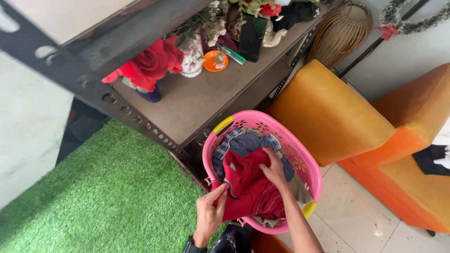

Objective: The person folds a pair of gray trousers on a green artificial turf mat, then places them on a nearby stack. Next, they retrieve a red striped shirt from a pink laundry basket, lay it flat on the mat, and fold it neatly before stacking it with the trousers.

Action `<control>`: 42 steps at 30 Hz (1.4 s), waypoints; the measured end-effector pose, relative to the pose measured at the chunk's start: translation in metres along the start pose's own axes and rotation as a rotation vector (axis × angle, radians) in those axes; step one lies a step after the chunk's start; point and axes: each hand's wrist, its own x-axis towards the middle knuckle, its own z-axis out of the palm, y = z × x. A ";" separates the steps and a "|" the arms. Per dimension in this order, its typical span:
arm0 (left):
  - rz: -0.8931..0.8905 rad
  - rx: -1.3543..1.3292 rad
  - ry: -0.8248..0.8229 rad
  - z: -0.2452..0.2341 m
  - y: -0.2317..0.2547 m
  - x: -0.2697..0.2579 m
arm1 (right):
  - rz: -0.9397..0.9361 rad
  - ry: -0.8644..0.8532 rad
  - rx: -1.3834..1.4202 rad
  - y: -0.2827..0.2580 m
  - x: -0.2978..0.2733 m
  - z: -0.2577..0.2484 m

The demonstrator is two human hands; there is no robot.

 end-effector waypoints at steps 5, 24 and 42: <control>-0.139 -0.003 0.078 -0.044 -0.007 -0.033 | 0.106 -0.279 -0.239 -0.024 -0.011 0.024; -0.348 -0.185 0.376 -0.174 -0.052 -0.158 | -0.267 -0.337 -0.227 -0.132 -0.035 0.109; -0.354 -0.265 0.642 -0.236 -0.076 -0.225 | -0.807 -0.812 -0.635 -0.218 -0.019 0.160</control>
